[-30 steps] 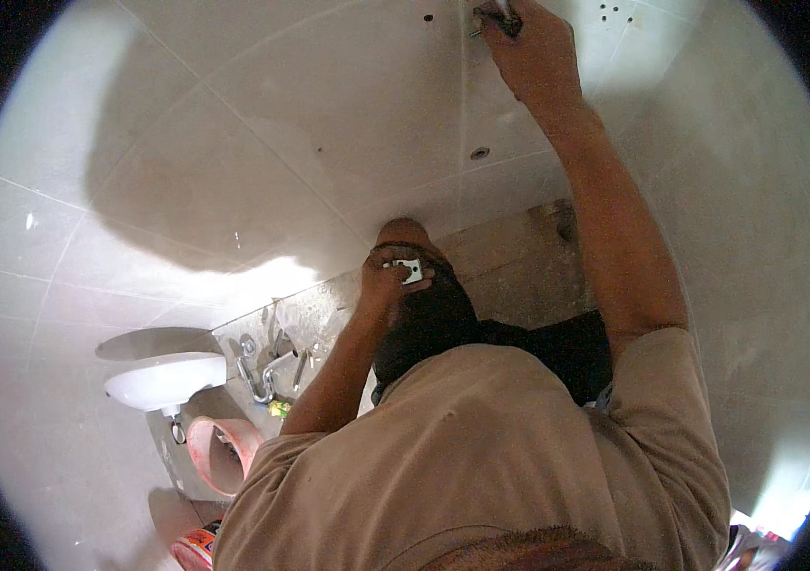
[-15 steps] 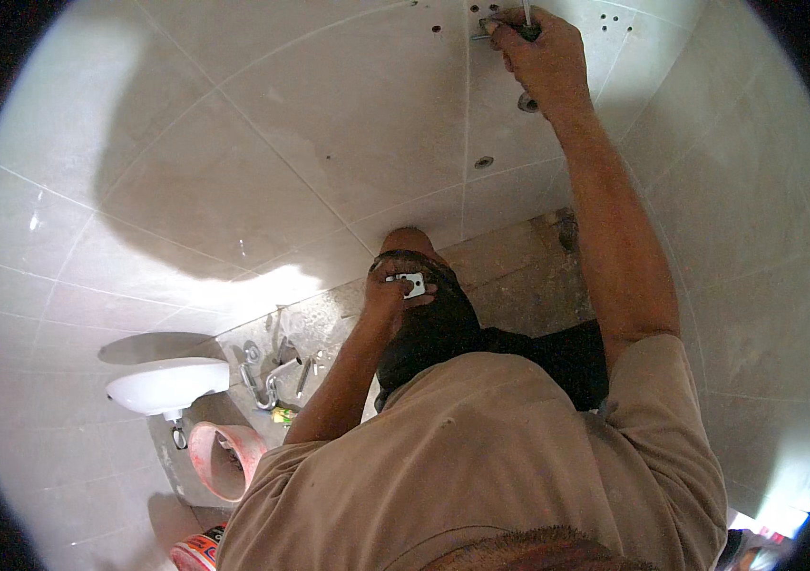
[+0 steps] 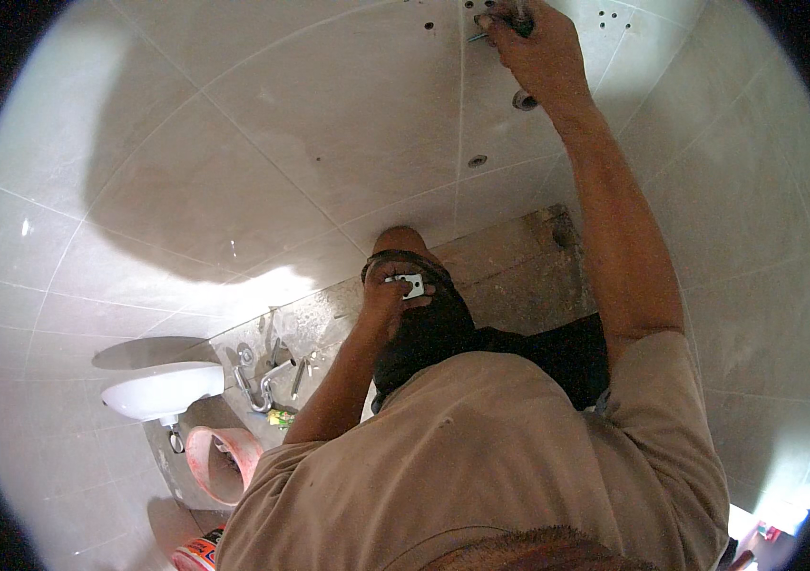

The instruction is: The person installs a metal mounting bracket onto a tiled wall by positioning the bracket and securing it with screws using a screwdriver.

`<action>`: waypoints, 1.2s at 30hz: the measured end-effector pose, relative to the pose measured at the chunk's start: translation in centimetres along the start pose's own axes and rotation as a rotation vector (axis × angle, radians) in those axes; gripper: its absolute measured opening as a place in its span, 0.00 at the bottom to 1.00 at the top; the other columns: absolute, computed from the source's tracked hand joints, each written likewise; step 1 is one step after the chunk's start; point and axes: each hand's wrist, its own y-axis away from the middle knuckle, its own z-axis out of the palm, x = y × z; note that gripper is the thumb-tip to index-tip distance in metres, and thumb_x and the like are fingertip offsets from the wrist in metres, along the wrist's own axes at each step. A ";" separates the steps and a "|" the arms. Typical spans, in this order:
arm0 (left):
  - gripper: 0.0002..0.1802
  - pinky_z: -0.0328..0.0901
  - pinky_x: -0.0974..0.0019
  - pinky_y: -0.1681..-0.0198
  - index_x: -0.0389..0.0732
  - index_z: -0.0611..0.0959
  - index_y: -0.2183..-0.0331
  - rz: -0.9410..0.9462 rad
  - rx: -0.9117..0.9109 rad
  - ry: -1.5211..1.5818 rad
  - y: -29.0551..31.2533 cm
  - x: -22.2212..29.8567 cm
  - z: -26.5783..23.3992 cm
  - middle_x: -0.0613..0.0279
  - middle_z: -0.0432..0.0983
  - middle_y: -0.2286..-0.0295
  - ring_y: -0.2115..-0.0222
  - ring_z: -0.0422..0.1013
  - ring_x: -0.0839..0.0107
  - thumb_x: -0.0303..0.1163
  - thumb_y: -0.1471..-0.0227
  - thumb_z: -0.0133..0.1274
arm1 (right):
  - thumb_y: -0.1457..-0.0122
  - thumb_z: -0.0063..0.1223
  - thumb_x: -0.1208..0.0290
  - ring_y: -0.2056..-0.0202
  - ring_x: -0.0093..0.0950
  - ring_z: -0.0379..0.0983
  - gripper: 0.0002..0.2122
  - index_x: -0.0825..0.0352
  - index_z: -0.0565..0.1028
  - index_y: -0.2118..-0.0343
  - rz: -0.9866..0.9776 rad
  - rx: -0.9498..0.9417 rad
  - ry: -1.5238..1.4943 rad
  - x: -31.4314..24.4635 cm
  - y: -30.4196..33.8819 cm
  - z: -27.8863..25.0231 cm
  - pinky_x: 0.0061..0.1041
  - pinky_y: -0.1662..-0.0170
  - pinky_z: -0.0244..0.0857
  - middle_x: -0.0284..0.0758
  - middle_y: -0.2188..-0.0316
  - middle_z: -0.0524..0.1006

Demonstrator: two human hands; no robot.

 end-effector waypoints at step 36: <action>0.13 0.82 0.62 0.65 0.21 0.74 0.57 0.744 -0.259 -0.237 3.6 13.4 14.3 0.44 0.78 0.66 0.67 0.80 0.60 0.18 0.43 0.52 | 0.45 0.65 0.69 0.80 0.18 0.71 0.09 0.67 0.83 0.64 0.544 -0.021 -0.339 -3.1 16.5 -6.0 0.21 0.77 0.65 0.30 0.79 0.79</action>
